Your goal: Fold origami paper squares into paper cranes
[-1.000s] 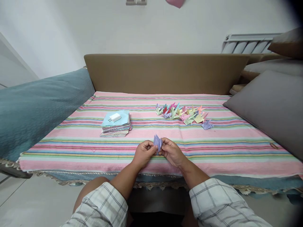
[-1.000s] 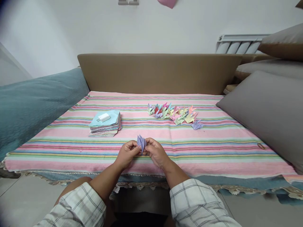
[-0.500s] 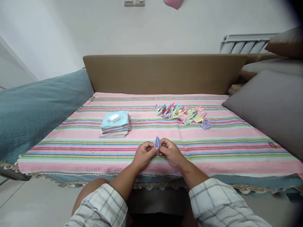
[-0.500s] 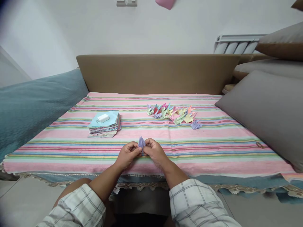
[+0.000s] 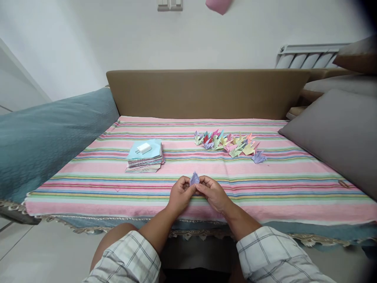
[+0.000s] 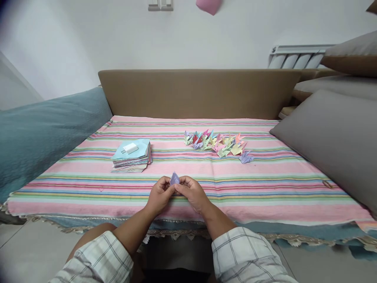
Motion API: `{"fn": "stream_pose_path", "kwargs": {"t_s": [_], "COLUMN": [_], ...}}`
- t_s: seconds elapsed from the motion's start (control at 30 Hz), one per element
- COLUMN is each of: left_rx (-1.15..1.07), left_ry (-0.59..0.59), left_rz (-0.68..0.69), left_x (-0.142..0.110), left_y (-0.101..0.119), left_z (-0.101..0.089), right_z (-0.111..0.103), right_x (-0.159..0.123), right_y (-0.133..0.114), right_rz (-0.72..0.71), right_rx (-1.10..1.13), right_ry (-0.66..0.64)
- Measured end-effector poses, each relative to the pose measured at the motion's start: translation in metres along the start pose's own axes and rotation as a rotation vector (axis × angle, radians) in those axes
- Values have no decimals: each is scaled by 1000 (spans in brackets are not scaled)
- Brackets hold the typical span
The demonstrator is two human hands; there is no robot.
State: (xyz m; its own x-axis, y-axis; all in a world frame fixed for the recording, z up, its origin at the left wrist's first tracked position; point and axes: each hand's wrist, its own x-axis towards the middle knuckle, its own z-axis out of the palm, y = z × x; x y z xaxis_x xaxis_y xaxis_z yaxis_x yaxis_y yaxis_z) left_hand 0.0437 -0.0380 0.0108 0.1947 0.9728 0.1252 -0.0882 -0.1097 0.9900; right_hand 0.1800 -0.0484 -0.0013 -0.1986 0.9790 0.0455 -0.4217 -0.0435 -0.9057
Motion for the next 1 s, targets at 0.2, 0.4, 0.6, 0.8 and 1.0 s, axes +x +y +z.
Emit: {"fn": "stream_pose_path", "kwargs": {"t_s": [0.2, 0.4, 0.6, 0.8, 1.0], "left_rx": [183, -101, -265, -274, -281], "left_ry": [-11, -77, -56, -53, -12], "left_rz": [65, -19, -91, -179, -183], "left_x": [-5, -1, 1, 2, 2], "left_y": [3, 4, 1, -3, -5], "left_z": [-3, -6, -6, -6, -5], "right_z": [0, -1, 0, -3, -5], "right_x": [1, 1, 0, 2, 4], "right_y": [0, -6, -9, -6, -1], "right_rz": [18, 56, 60, 63, 39], "right_rx": [95, 139, 140, 107, 87], "right_ry": [23, 30, -33, -7, 6]}}
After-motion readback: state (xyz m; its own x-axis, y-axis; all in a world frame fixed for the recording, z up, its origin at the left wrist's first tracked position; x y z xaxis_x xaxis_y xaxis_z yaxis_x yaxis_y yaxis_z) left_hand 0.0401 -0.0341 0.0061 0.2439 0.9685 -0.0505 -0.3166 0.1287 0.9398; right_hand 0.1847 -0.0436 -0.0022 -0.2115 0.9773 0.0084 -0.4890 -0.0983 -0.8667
